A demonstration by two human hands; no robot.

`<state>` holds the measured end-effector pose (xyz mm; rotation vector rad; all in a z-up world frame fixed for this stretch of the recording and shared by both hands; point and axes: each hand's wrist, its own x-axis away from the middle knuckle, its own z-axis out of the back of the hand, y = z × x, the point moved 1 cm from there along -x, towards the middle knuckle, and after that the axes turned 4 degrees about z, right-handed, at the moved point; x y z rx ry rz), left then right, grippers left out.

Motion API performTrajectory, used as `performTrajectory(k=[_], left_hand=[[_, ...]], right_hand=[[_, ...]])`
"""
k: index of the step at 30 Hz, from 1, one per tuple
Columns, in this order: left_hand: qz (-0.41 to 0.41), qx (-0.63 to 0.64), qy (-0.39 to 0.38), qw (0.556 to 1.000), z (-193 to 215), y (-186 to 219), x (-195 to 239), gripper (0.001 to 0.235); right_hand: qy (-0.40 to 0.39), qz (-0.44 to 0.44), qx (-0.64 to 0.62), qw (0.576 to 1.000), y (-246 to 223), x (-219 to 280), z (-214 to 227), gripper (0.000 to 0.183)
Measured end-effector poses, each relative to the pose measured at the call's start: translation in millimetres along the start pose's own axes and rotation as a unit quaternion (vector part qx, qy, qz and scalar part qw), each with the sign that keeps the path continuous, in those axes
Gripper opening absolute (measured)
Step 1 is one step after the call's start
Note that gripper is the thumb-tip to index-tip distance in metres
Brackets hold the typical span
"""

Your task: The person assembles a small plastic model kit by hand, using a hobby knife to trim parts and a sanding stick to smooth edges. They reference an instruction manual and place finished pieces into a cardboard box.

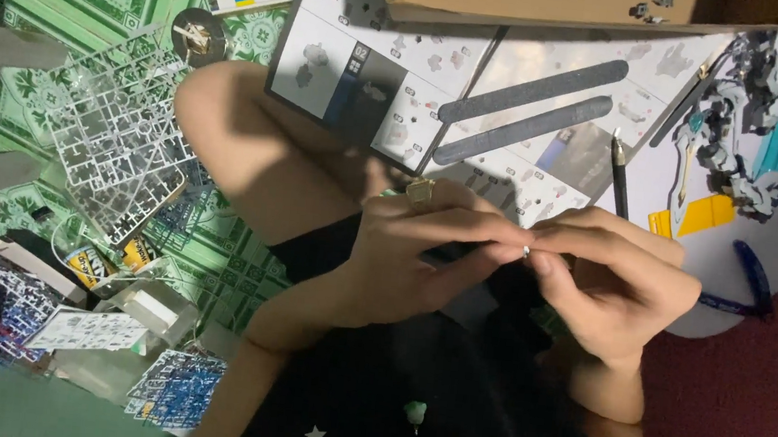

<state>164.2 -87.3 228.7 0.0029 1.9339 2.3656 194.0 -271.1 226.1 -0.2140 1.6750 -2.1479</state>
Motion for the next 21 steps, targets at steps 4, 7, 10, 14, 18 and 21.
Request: performTrajectory(k=[4,7,10,14,18,21], left_hand=[[-0.012,-0.024,-0.01,1.0,7,1,-3,0.015],[-0.003,0.025,-0.02,0.999,7,0,-4,0.017],[-0.001,-0.004,-0.025,1.0,5,-3,0,0.016],[-0.009,0.015,-0.036,0.999,2,-8,0,0.024],[-0.04,0.037,-0.018,0.998,-7,-18,4,0.028],[-0.044,0.001,-0.031,0.999,-7,-17,3,0.033]], right_hand=[[-0.014,-0.006,0.034,0.999,-9,-9,-2,0.014],[-0.036,0.008,0.046,0.998,-13,-15,-1,0.013],[-0.052,0.017,0.071,0.996,-15,-16,0,0.014],[-0.044,0.018,0.072,0.996,-7,-13,2,0.013],[-0.039,-0.006,0.017,0.999,2,-10,4,0.015],[-0.036,0.006,-0.023,0.999,9,-8,5,0.012]])
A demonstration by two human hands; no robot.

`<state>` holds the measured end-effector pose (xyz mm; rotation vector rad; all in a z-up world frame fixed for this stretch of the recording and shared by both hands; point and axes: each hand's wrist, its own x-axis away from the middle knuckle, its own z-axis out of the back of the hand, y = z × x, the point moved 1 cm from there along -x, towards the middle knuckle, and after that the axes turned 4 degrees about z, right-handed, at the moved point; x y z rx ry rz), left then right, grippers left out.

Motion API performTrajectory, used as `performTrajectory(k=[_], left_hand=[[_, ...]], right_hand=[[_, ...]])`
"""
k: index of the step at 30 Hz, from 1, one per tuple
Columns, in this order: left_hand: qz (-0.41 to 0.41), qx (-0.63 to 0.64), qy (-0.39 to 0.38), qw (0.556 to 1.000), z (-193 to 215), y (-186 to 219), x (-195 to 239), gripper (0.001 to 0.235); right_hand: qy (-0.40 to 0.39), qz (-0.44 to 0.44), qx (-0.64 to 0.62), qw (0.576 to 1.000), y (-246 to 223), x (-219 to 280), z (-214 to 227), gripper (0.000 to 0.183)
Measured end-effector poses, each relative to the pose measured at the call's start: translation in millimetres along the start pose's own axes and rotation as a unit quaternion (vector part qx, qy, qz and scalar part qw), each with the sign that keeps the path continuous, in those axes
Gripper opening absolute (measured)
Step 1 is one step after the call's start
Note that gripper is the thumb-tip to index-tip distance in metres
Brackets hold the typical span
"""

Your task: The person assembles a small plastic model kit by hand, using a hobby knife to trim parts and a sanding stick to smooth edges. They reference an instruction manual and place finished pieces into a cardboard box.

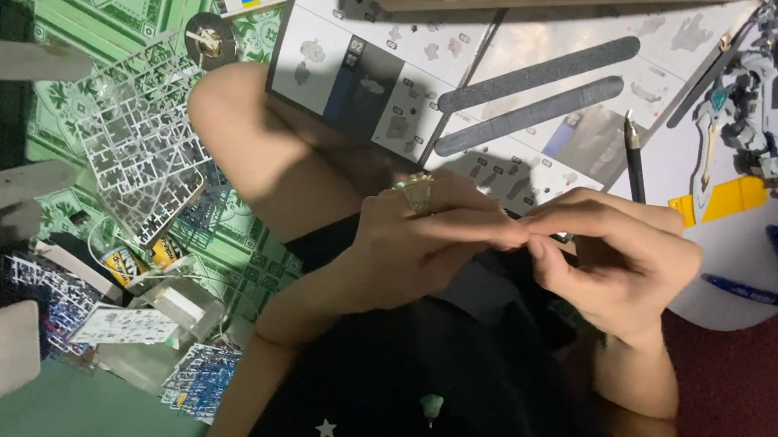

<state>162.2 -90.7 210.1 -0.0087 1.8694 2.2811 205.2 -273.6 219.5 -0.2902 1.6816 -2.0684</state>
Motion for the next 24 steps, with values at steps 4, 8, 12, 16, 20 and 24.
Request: performTrajectory(k=[4,8,12,16,20,24], left_hand=[[0.023,0.023,0.006,0.999,-4,-4,-3,0.031],[0.011,-0.002,0.007,1.0,-2,-1,-8,0.019],[0.005,-0.066,-0.041,0.997,0,3,-9,0.017],[-0.03,-0.11,-0.085,0.99,2,3,-10,0.02],[-0.031,-0.088,-0.093,0.991,5,4,-11,0.027],[-0.048,-0.081,-0.125,0.988,7,2,-12,0.022]], right_hand=[[0.011,0.009,0.014,1.0,4,3,3,0.013],[-0.029,0.012,0.056,0.998,-4,-3,9,0.012],[-0.084,0.044,0.105,0.99,-7,-4,14,0.015],[-0.12,0.019,0.125,0.985,-15,-10,18,0.014],[-0.135,0.038,0.118,0.983,-10,-10,19,0.013],[-0.143,0.033,0.099,0.984,-10,-11,20,0.015]])
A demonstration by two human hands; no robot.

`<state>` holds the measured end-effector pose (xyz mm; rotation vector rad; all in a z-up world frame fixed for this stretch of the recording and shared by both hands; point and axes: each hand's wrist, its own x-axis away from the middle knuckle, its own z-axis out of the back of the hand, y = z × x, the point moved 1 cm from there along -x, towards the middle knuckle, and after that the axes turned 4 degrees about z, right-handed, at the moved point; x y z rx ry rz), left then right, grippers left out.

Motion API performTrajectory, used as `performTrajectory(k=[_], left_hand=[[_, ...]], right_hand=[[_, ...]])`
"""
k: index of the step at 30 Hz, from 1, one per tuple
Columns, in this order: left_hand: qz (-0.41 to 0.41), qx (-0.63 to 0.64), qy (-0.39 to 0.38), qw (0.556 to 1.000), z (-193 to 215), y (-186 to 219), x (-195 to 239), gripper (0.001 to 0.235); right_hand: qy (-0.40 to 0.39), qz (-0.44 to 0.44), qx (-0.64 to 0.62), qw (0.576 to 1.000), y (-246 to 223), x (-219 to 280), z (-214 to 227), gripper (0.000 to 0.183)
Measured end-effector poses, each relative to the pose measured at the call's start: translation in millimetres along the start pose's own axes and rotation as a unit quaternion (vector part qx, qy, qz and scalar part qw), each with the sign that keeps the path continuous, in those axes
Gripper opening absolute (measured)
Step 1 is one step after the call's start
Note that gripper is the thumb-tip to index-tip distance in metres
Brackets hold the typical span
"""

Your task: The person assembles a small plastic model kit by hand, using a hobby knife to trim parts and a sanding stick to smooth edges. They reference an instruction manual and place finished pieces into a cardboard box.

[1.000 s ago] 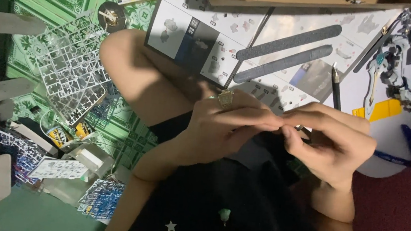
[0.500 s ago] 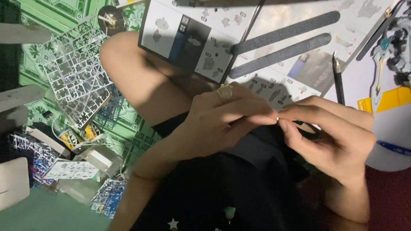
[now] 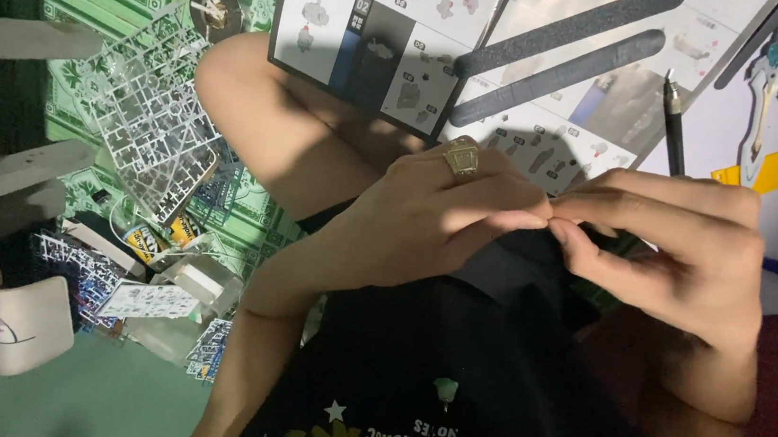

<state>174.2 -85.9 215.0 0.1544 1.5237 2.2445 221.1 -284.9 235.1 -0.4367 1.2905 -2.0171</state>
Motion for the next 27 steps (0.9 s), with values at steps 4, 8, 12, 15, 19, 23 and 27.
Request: performTrajectory(k=[4,8,12,15,19,23,27], left_hand=[[0.012,0.02,0.003,1.0,2,2,-3,0.023],[0.011,0.01,-0.001,1.0,6,3,-5,0.029],[-0.003,0.0,0.028,1.0,1,1,-2,0.032],[-0.001,-0.012,0.019,1.0,4,3,-5,0.03],[0.004,-0.011,0.031,0.999,2,1,-2,0.029],[0.013,-0.057,0.002,0.998,1,-7,2,0.035],[0.023,0.017,0.07,0.997,0,-27,-21,0.024]], right_hand=[[0.002,-0.001,0.0,1.0,1,0,-1,0.017],[0.009,-0.007,-0.018,1.0,7,-1,-3,0.014],[0.004,0.015,-0.027,1.0,14,1,-5,0.012],[0.02,0.006,-0.047,0.999,12,-2,-8,0.011],[0.033,0.006,-0.064,0.997,19,0,-12,0.013],[0.039,0.0,-0.069,0.997,17,2,-11,0.013],[0.052,-0.01,-0.105,0.993,34,6,-20,0.01]])
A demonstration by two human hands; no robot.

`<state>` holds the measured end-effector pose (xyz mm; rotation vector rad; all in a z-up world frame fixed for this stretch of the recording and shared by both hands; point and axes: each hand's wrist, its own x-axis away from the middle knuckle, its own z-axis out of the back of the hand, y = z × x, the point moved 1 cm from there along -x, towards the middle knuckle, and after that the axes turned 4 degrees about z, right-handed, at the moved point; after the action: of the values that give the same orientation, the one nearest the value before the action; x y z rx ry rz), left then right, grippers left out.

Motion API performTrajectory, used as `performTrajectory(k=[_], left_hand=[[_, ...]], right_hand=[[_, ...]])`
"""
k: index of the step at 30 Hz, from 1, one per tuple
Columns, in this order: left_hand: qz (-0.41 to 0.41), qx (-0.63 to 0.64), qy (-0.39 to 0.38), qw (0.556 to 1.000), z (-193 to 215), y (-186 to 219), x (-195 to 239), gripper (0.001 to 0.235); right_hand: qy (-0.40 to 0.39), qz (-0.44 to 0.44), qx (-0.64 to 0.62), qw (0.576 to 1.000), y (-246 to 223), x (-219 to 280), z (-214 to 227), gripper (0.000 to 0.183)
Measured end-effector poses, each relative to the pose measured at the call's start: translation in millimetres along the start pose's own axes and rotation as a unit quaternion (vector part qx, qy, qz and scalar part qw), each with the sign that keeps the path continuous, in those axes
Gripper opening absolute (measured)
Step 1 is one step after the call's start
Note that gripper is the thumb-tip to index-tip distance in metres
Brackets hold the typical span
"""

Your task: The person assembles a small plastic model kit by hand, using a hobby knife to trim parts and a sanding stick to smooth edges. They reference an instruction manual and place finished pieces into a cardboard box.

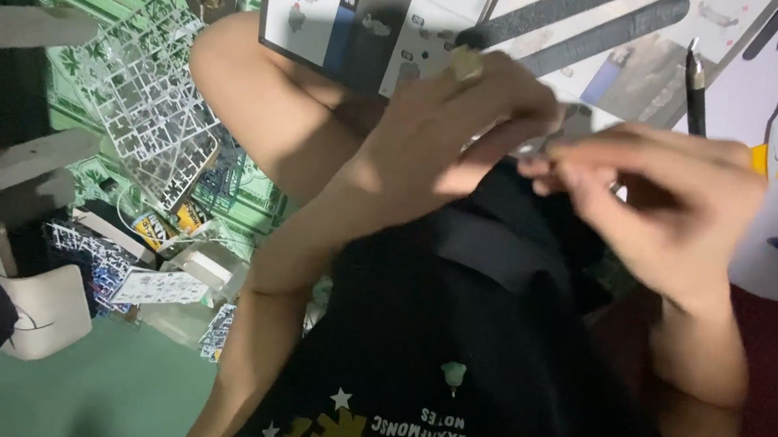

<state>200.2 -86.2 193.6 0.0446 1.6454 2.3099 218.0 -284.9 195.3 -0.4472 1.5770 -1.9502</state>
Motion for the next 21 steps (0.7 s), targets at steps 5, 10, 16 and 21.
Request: performTrajectory(k=[5,10,16,21], left_hand=[[0.048,-0.021,0.053,0.997,-1,-44,0,0.009],[0.143,0.026,0.068,0.987,16,-35,1,0.01],[0.117,0.081,0.151,0.978,9,-46,23,0.014],[0.2,0.17,0.167,0.95,1,-41,41,0.014]], right_hand=[[0.091,-0.073,0.044,0.992,37,29,4,0.01],[0.146,-0.139,0.11,0.973,34,28,7,0.012],[0.075,-0.014,0.257,0.963,34,37,-18,0.022],[0.098,-0.01,0.273,0.957,40,60,-10,0.021]])
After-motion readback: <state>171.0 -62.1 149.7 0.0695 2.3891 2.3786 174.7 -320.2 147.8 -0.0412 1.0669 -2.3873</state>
